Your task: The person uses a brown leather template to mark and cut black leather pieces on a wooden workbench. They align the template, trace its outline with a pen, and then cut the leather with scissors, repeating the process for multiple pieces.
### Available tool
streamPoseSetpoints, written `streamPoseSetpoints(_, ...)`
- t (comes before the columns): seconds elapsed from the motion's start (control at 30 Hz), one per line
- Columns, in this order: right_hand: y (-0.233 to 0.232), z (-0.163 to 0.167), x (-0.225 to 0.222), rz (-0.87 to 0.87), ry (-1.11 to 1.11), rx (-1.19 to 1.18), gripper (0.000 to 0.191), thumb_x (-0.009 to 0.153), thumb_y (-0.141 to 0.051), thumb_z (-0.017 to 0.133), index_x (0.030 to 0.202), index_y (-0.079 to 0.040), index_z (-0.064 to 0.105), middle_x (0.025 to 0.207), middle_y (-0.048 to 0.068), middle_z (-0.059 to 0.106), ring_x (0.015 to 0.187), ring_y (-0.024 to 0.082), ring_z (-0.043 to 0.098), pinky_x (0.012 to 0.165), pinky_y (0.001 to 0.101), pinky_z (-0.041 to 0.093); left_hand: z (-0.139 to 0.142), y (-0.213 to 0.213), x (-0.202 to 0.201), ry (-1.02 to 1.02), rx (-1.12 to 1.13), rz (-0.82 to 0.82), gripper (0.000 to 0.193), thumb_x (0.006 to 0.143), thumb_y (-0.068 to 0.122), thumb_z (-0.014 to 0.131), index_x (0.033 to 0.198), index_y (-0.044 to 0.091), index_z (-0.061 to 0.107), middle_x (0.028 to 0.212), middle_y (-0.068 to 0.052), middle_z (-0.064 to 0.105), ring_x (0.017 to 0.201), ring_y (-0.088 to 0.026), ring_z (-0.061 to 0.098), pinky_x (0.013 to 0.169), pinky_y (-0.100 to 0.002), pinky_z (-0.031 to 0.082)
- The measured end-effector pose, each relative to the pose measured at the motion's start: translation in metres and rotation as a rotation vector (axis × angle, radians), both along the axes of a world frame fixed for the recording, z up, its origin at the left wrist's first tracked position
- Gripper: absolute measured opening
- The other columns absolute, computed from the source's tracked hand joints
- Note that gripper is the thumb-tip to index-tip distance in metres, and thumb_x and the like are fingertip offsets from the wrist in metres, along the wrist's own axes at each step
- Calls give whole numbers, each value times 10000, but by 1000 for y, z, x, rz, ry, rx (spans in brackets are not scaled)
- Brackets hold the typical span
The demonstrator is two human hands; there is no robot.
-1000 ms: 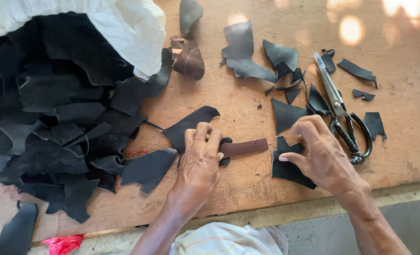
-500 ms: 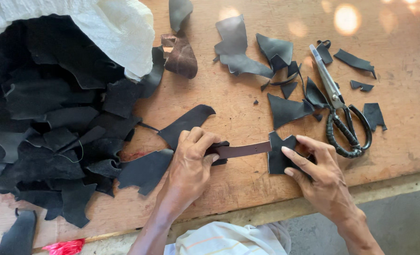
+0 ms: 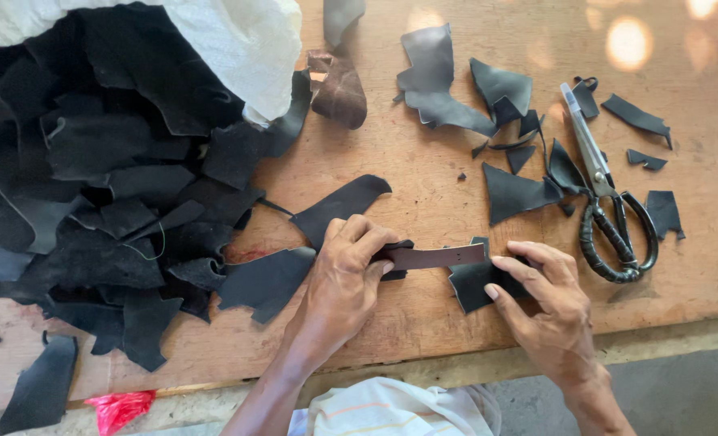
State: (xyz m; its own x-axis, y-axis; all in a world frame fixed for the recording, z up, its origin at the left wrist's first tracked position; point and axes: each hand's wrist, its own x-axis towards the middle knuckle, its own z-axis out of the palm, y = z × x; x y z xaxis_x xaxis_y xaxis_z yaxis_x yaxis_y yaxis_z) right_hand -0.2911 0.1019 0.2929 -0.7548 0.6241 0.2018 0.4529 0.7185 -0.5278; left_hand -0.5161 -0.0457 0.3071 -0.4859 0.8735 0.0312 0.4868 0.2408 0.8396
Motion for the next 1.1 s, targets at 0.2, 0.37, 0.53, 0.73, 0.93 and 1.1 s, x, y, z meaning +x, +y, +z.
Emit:
streamPoseSetpoints(0.2,-13,-14,-4,-132,34,1,292,809,-111,828,1087,-76,746,1277,114,633,1156,275,597,949,364,517,3,3,7,-77,-53,22,266,823,-11,740,1075,66,703,1000,-39,628,942,-245,565,848,-381,498)
streamPoseSetpoints(0.37,2,3,7,64,-11,-2,365,740,-135,840,1085,-78,738,1351,133,623,1269,318,541,1022,411,493,7,9,11,-31,26,20,290,798,-21,745,1072,57,693,1006,-52,627,973,-263,564,852,-388,492)
streamPoseSetpoints(0.53,2,-2,8,109,11,11,412,771,-114,795,1178,-168,749,1413,166,572,1303,348,507,1021,409,500,4,14,14,-40,5,26,294,797,-16,752,1074,60,692,1002,-54,629,947,-265,565,837,-388,490)
streamPoseSetpoints(0.73,-4,-5,-2,94,58,46,341,806,-90,796,1143,-124,759,1333,137,600,1250,328,531,1009,418,491,8,18,18,-21,28,27,299,795,-13,753,1079,58,691,1006,-53,633,969,-266,570,858,-388,493)
streamPoseSetpoints(0.93,4,4,-5,45,52,-34,342,791,-111,815,1124,-65,753,1279,120,626,1177,281,566,960,377,526,14,25,24,-20,-11,51,350,808,7,752,1147,77,703,1066,-65,617,1003,-259,576,914,-377,507)
streamPoseSetpoints(1.1,11,1,-3,-62,83,-86,441,740,-161,870,1067,-22,609,1283,127,647,1134,260,625,920,354,555,12,27,34,52,58,84,452,786,-28,750,1228,49,691,1218,-149,547,1105,-302,547,984,-395,513)
